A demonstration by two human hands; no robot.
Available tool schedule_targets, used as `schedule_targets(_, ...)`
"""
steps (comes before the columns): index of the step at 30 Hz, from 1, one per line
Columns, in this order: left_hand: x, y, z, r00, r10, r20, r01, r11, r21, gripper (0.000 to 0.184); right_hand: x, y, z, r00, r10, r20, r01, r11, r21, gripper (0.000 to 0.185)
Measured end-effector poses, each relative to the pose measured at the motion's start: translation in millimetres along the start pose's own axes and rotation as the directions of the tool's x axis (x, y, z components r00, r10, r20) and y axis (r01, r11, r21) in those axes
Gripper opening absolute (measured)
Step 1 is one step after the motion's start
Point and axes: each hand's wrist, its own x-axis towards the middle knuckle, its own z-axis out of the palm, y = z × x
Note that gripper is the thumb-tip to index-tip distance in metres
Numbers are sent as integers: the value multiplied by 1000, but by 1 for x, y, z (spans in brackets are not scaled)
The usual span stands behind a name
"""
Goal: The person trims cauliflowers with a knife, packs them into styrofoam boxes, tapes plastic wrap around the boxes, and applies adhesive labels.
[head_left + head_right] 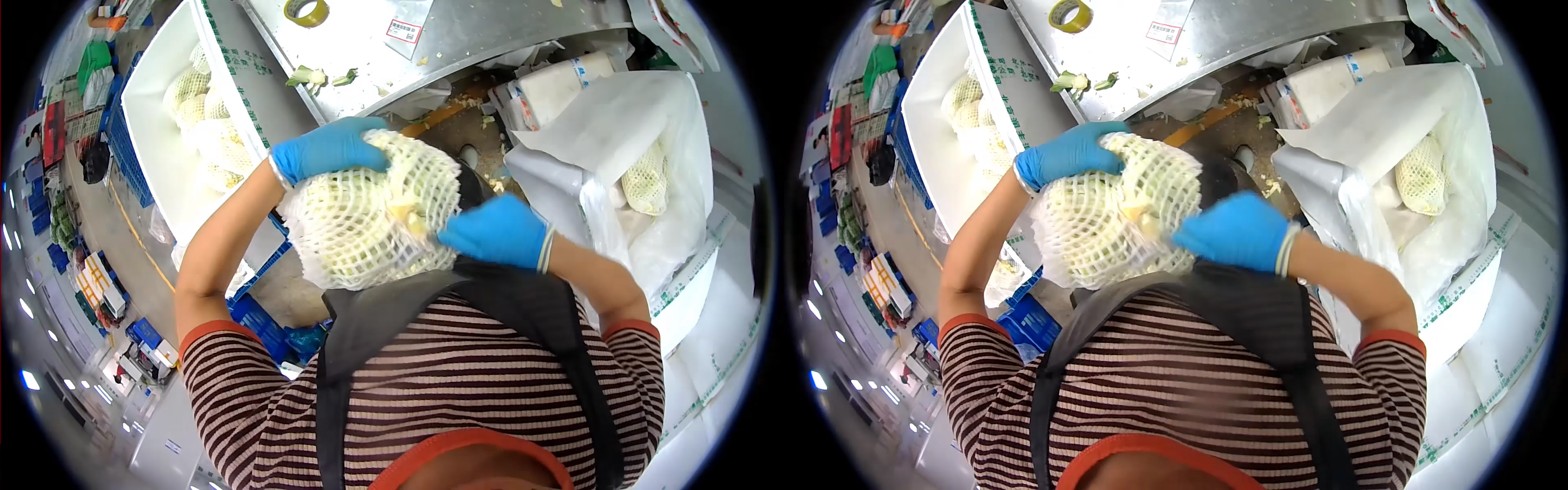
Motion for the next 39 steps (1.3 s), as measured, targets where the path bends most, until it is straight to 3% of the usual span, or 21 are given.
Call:
schedule_targets(1,-1,-3,-4,1000,-14,-3,14,1000,-17,50,-7,0,7,998,59,31,-61,996,67,30)
schedule_targets(3,1,-12,-1,1000,3,-27,-4,1000,-6,53,-6,11,21,972,-29,-233,85,969,234,29)
schedule_targets(6,-10,1,-5,996,-57,-62,57,998,-2,54,7,19,15,971,195,-137,-110,878,466,28)
schedule_targets(9,-4,-7,-9,993,-113,-46,113,994,0,53,24,3,7,902,219,-371,-107,948,300,23)
schedule_targets(10,-3,-7,-9,993,-108,-48,110,994,25,53,30,9,14,889,92,-449,-93,995,19,20)
schedule_targets(16,-2,-26,-10,993,-72,-89,74,997,21,51,16,10,5,972,42,-231,-37,999,24,19)
schedule_targets(19,-7,-25,-8,994,-83,-67,81,996,-42,51,13,15,19,974,135,-181,-81,957,278,26)
schedule_targets(20,-11,-22,-8,993,-94,-75,90,994,-62,51,22,25,38,915,95,-393,94,895,436,37)
schedule_targets(21,-13,-20,-10,991,-101,-90,94,993,-78,50,24,29,22,953,250,-170,-48,682,730,40)
schedule_targets(22,-17,-21,-11,989,-106,-106,96,991,-88,50,23,30,-5,945,312,98,-219,380,899,43)
schedule_targets(23,-21,-23,-11,987,-113,-119,101,990,-100,50,21,31,-19,886,276,371,-395,33,918,46)
schedule_targets(24,-25,-24,-12,984,-117,-135,102,988,-112,50,19,34,-13,877,345,335,-230,-311,922,51)
schedule_targets(27,-35,-37,-12,975,-139,-176,97,969,-226,52,29,53,-15,872,466,149,1,-307,952,52)
schedule_targets(28,-32,-52,-13,984,-87,-158,35,951,-308,53,42,42,-25,824,566,-15,10,12,1000,47)
schedule_targets(30,-30,-71,-12,981,-59,-183,0,951,-310,50,80,19,-31,845,448,-293,-60,622,781,44)
schedule_targets(31,-31,-73,-13,979,-36,-199,-22,959,-282,49,104,-2,-37,849,345,-399,-81,833,547,51)
schedule_targets(32,-37,-75,-13,973,-14,-229,-63,944,-324,49,128,-2,-27,900,206,-385,-71,939,336,59)
schedule_targets(33,-49,-74,-11,968,12,-249,-105,926,-362,49,150,13,-7,917,238,-320,-82,898,433,59)
schedule_targets(35,-73,-95,-15,961,-103,-258,-3,925,-379,49,173,62,18,766,472,-436,-380,880,284,60)
schedule_targets(36,-94,-106,-12,909,-30,-416,-137,920,-366,49,170,82,17,722,503,-475,-375,861,342,60)
schedule_targets(39,-174,-130,-17,740,-140,-658,-271,833,-482,57,159,96,8,616,643,-455,-391,751,532,57)
